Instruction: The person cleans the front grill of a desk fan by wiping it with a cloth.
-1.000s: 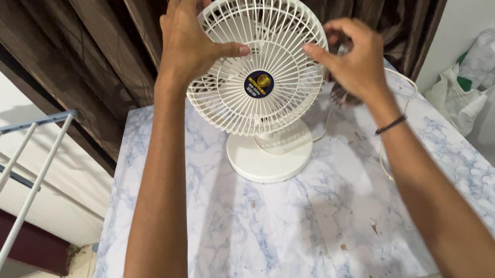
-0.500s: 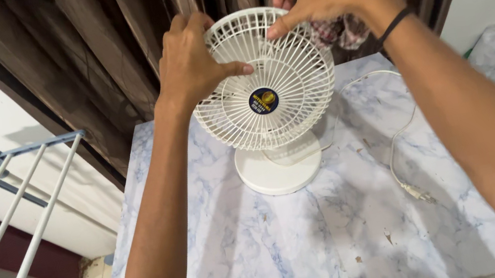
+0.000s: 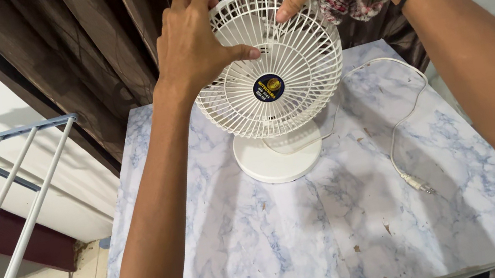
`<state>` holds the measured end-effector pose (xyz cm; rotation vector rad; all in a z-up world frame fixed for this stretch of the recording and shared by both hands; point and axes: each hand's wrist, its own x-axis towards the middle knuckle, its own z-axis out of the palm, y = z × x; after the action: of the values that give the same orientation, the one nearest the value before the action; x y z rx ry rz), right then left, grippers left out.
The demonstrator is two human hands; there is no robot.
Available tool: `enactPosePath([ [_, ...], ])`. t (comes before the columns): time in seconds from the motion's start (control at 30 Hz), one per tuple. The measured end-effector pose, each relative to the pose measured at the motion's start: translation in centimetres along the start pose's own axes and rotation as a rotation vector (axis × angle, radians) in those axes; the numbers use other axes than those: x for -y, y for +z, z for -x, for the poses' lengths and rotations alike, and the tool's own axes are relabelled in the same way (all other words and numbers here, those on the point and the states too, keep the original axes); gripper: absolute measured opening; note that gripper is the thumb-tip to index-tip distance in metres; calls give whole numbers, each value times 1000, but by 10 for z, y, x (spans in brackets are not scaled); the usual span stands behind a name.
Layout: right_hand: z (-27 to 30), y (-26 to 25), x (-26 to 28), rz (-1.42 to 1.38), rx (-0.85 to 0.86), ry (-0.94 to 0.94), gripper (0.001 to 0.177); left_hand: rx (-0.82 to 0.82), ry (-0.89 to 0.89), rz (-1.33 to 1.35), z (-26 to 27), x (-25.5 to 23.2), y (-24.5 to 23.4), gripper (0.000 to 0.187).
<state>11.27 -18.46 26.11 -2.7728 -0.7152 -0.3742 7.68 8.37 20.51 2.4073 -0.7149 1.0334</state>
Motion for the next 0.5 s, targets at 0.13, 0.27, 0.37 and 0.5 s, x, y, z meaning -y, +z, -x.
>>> enactPosePath([
  [0.13, 5, -1, 9, 40, 3, 19, 65, -59, 42, 2, 9, -2, 0, 90],
  [0.27, 23, -7, 19, 73, -19, 27, 70, -61, 47, 15, 13, -2, 1, 91],
  [0.37, 37, -4, 19, 15, -55, 31, 74, -90, 78, 5, 19, -4, 2, 92],
  [0.5, 63, 9, -3, -32, -105, 15, 76, -150, 109, 84, 24, -7, 7, 92],
])
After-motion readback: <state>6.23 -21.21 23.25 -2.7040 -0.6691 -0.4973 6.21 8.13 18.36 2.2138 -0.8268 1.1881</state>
